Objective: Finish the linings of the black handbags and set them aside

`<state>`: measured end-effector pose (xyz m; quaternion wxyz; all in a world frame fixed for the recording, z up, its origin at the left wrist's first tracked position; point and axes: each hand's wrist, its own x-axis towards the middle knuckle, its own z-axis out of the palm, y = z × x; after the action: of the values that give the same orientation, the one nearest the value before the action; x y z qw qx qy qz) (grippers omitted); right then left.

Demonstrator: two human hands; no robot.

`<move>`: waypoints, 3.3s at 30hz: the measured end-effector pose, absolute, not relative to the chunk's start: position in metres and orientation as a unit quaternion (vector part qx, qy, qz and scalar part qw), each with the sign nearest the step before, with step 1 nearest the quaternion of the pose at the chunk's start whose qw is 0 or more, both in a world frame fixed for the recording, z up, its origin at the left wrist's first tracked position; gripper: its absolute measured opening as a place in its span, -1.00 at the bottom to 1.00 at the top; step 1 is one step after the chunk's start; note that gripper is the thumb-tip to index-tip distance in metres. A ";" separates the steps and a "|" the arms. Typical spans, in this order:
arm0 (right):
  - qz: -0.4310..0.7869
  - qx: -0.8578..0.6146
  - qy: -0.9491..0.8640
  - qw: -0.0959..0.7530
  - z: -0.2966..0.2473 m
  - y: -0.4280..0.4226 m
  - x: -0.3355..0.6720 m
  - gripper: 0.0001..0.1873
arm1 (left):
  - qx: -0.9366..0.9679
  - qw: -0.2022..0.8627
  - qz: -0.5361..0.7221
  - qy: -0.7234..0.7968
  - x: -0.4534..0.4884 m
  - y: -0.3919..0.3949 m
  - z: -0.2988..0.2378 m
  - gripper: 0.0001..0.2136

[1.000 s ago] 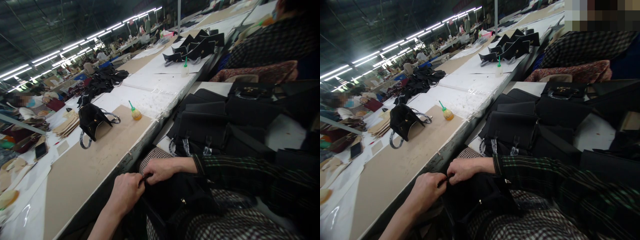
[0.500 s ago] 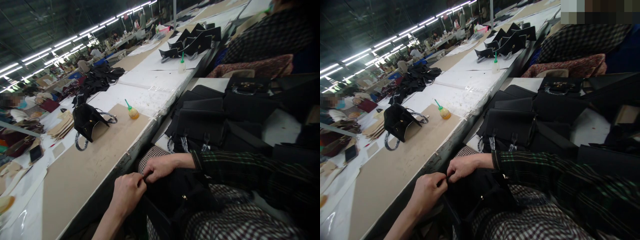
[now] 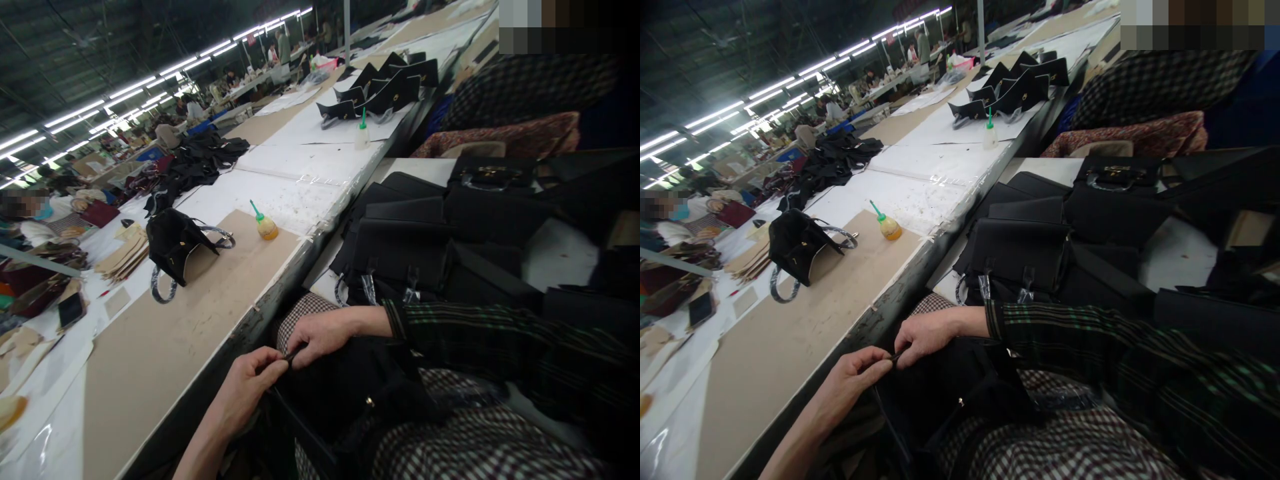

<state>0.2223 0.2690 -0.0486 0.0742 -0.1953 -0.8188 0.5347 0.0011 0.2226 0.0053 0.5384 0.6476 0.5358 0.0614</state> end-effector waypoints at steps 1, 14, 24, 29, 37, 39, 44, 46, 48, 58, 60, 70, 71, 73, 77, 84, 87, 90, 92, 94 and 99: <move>0.545 -0.203 -0.811 0.063 -0.047 0.269 0.223 -0.67 | 0.636 0.553 0.072 0.533 -0.001 0.223 0.003 -0.75; 0.514 -0.281 -0.806 0.085 -0.047 0.263 0.225 -0.66 | 0.746 0.384 0.075 0.539 0.013 0.216 0.006 -0.90; 0.412 -0.277 -0.857 0.136 -0.039 0.262 0.230 -0.67 | 0.518 0.621 0.082 0.582 0.003 0.212 0.007 -0.74; 0.363 -0.198 -0.894 0.175 -0.033 0.266 0.229 -0.82 | 0.522 0.612 0.083 0.588 0.005 0.215 0.004 -0.76; 0.284 -0.180 -0.918 0.209 -0.043 0.267 0.221 -0.87 | 0.522 0.593 0.093 0.606 0.006 0.215 -0.003 -0.75; 0.264 -0.193 -0.923 0.204 -0.041 0.265 0.218 -0.89 | 0.526 0.593 0.097 0.602 0.004 0.215 -0.004 -0.75; 0.236 -0.196 -0.930 0.201 -0.035 0.260 0.216 -0.94 | 0.533 0.591 0.099 0.597 0.002 0.214 -0.006 -0.76; 0.233 -0.197 -0.931 0.202 -0.034 0.260 0.216 -0.94 | 0.535 0.589 0.101 0.597 0.002 0.214 -0.007 -0.77; 0.233 -0.200 -0.930 0.201 -0.034 0.259 0.215 -0.93 | 0.537 0.588 0.102 0.596 0.003 0.213 -0.006 -0.78; 0.279 -0.260 -0.911 0.155 -0.023 0.253 0.201 -0.92 | 0.552 0.578 0.103 0.591 0.002 0.211 -0.006 -0.82; 0.289 -0.267 -0.907 0.147 -0.021 0.253 0.201 -0.95 | 0.552 0.576 0.104 0.594 0.001 0.209 -0.006 -0.81; 0.417 -0.282 -0.855 0.121 -0.034 0.258 0.208 -0.79 | 0.606 0.524 0.160 0.577 -0.004 0.207 -0.006 -0.83; 0.427 -0.285 -0.850 0.119 -0.036 0.258 0.208 -0.76 | 0.623 0.502 0.147 0.582 -0.004 0.207 -0.005 -0.86; 0.441 -0.290 -0.842 0.109 -0.037 0.259 0.207 -0.72 | 0.654 0.456 0.111 0.594 -0.003 0.207 -0.002 -0.88; 0.443 -0.305 -0.838 0.093 -0.035 0.259 0.204 -0.71 | 0.698 0.372 0.068 0.608 0.000 0.206 0.003 -0.90; 0.388 -0.362 -0.844 0.074 -0.020 0.248 0.203 -0.76 | 0.746 0.257 0.007 0.614 0.011 0.209 0.011 -0.95; 0.369 -0.379 -0.844 0.083 -0.020 0.244 0.202 -0.77 | 0.760 0.220 -0.029 0.611 0.020 0.213 0.014 -0.95; 0.363 -0.390 -0.842 0.086 -0.022 0.243 0.203 -0.76 | 0.769 0.197 -0.050 0.606 0.026 0.214 0.015 -0.92; 0.365 -0.395 -0.839 0.083 -0.023 0.243 0.204 -0.76 | 0.773 0.198 -0.051 0.600 0.027 0.215 0.015 -0.92; 0.364 -0.397 -0.838 0.084 -0.023 0.243 0.205 -0.76 | 0.775 0.205 -0.046 0.596 0.028 0.215 0.014 -0.91; 0.363 -0.398 -0.838 0.090 -0.024 0.242 0.205 -0.77 | 0.779 0.221 -0.043 0.586 0.024 0.220 0.009 -0.93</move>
<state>0.2053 0.2422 -0.0240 0.0897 -0.3979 -0.8377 0.3632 0.0237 0.2197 0.0086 0.2209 0.7786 0.5858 -0.0428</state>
